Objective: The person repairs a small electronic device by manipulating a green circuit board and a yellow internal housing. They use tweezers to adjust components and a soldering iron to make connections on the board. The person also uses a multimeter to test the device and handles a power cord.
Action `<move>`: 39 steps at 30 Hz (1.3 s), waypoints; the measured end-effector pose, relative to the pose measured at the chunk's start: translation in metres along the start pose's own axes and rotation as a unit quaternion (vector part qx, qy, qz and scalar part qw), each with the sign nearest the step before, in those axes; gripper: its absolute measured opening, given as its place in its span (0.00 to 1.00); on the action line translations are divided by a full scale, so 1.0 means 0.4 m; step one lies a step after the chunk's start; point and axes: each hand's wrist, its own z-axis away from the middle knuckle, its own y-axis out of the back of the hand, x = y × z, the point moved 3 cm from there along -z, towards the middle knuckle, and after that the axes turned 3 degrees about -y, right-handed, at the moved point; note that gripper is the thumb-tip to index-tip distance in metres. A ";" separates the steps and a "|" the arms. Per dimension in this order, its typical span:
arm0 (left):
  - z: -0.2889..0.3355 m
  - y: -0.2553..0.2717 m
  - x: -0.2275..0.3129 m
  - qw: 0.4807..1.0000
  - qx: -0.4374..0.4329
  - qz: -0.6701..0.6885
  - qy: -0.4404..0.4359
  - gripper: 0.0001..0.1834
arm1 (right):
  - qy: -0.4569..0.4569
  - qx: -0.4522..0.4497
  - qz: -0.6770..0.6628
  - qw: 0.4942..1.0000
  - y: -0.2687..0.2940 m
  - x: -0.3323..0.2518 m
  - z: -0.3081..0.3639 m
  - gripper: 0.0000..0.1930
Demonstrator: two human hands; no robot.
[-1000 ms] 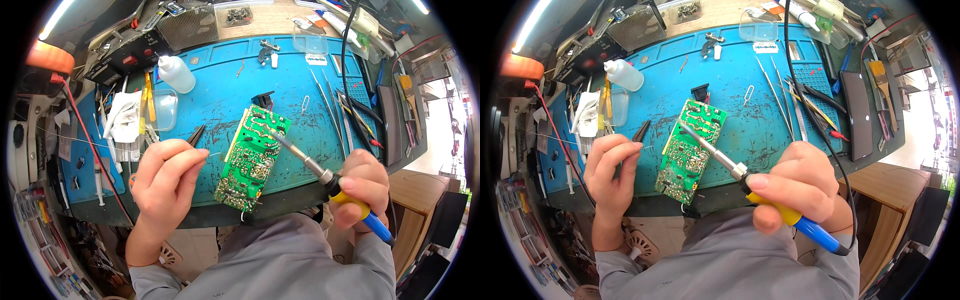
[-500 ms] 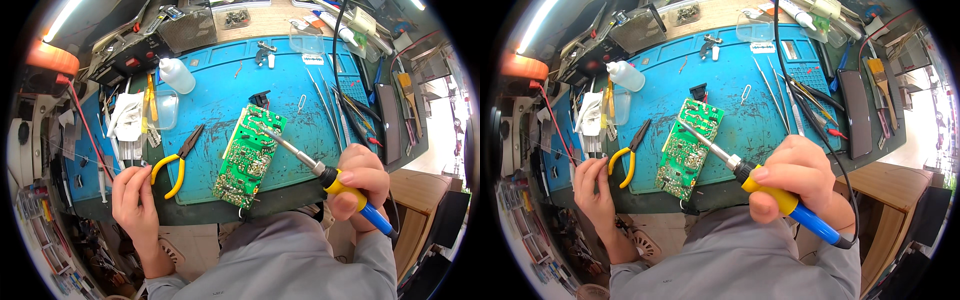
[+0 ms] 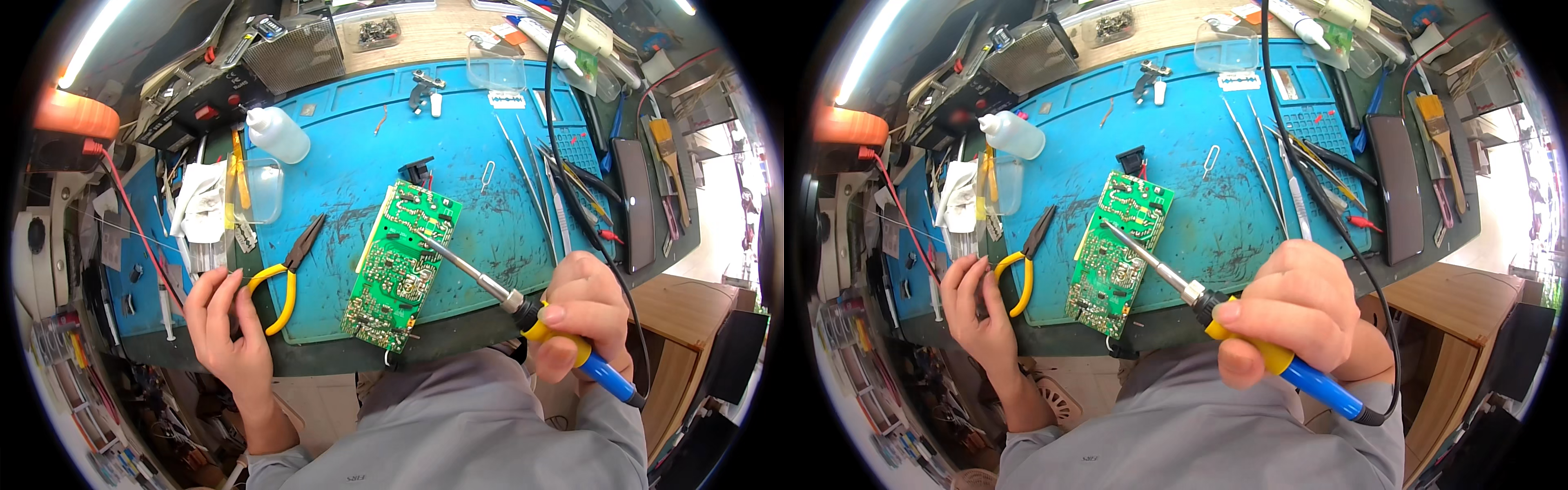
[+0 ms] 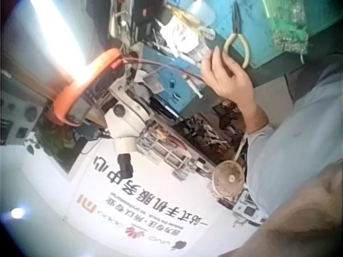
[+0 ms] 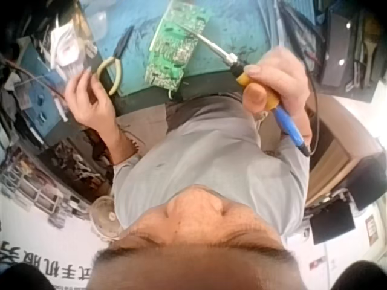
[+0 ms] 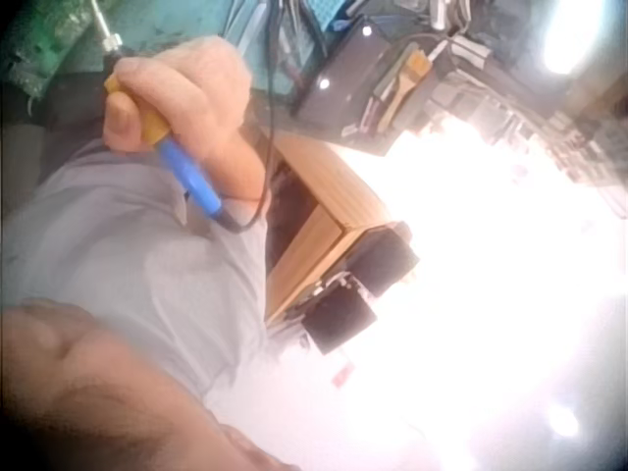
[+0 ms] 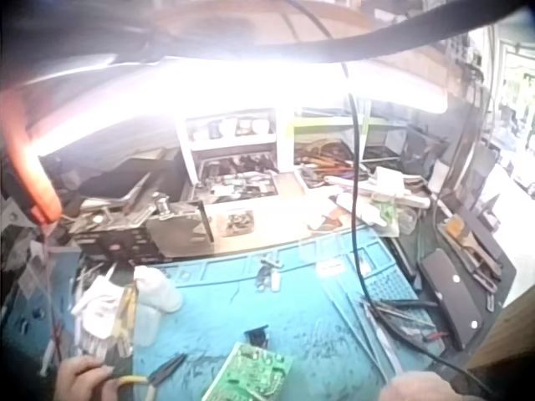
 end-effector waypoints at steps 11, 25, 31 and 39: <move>0.030 -0.004 0.186 0.971 -0.141 0.157 -0.114 0.36 | 0.042 0.053 0.010 0.998 -0.011 0.006 0.010 0.12; 0.047 -0.061 0.229 0.950 -0.141 0.271 -0.068 0.52 | 0.027 0.042 -0.002 0.999 0.003 0.004 0.016 0.10; 0.057 -0.065 0.225 0.944 -0.144 0.293 -0.051 0.53 | 0.024 0.056 0.013 0.998 -0.003 0.002 0.013 0.11; 0.041 -0.072 0.235 0.950 -0.125 0.285 -0.012 0.51 | -0.089 0.036 -0.104 0.990 0.033 0.017 0.023 0.20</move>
